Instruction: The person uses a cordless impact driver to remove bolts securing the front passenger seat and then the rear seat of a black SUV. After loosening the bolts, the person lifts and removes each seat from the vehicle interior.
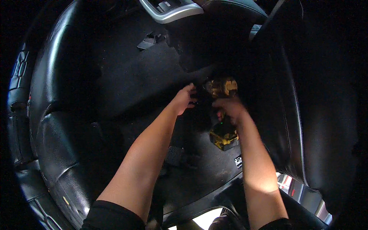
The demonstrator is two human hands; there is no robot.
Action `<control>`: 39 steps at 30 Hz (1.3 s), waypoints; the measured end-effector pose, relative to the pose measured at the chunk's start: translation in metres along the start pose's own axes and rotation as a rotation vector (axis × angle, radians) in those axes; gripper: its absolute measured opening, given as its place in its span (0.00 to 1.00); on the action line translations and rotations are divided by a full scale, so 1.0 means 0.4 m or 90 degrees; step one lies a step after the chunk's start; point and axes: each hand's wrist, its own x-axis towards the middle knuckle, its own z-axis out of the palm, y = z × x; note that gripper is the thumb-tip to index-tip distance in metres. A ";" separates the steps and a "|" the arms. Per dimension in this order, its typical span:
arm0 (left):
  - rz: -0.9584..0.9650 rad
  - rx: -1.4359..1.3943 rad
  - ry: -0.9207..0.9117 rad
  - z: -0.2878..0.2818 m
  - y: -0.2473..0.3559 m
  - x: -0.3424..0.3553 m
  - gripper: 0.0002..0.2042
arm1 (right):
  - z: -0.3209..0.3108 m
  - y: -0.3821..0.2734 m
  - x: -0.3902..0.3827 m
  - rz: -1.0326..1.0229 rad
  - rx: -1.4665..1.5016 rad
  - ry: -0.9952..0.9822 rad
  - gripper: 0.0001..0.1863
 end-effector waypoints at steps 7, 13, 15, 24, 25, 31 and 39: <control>0.295 0.587 0.076 0.008 -0.066 0.071 0.29 | 0.055 0.202 -0.095 -0.016 0.261 -0.001 0.14; 0.253 0.711 0.212 0.084 -0.018 0.059 0.22 | 0.007 0.301 -0.122 0.063 0.378 -0.236 0.24; 0.265 0.760 0.263 0.097 -0.003 0.056 0.21 | 0.000 0.348 -0.115 0.132 0.410 -0.234 0.25; 0.414 0.843 0.197 0.039 0.007 0.070 0.18 | 0.015 0.536 -0.074 0.082 0.603 -0.308 0.23; 0.407 0.826 0.199 0.039 0.007 0.073 0.18 | 0.016 0.538 -0.069 0.097 0.600 -0.307 0.22; 0.378 0.795 0.185 0.058 0.007 0.083 0.17 | 0.021 0.534 -0.067 0.115 0.569 -0.269 0.20; 0.389 0.671 0.078 0.026 0.031 0.082 0.18 | 0.018 0.535 -0.070 0.084 0.523 -0.269 0.23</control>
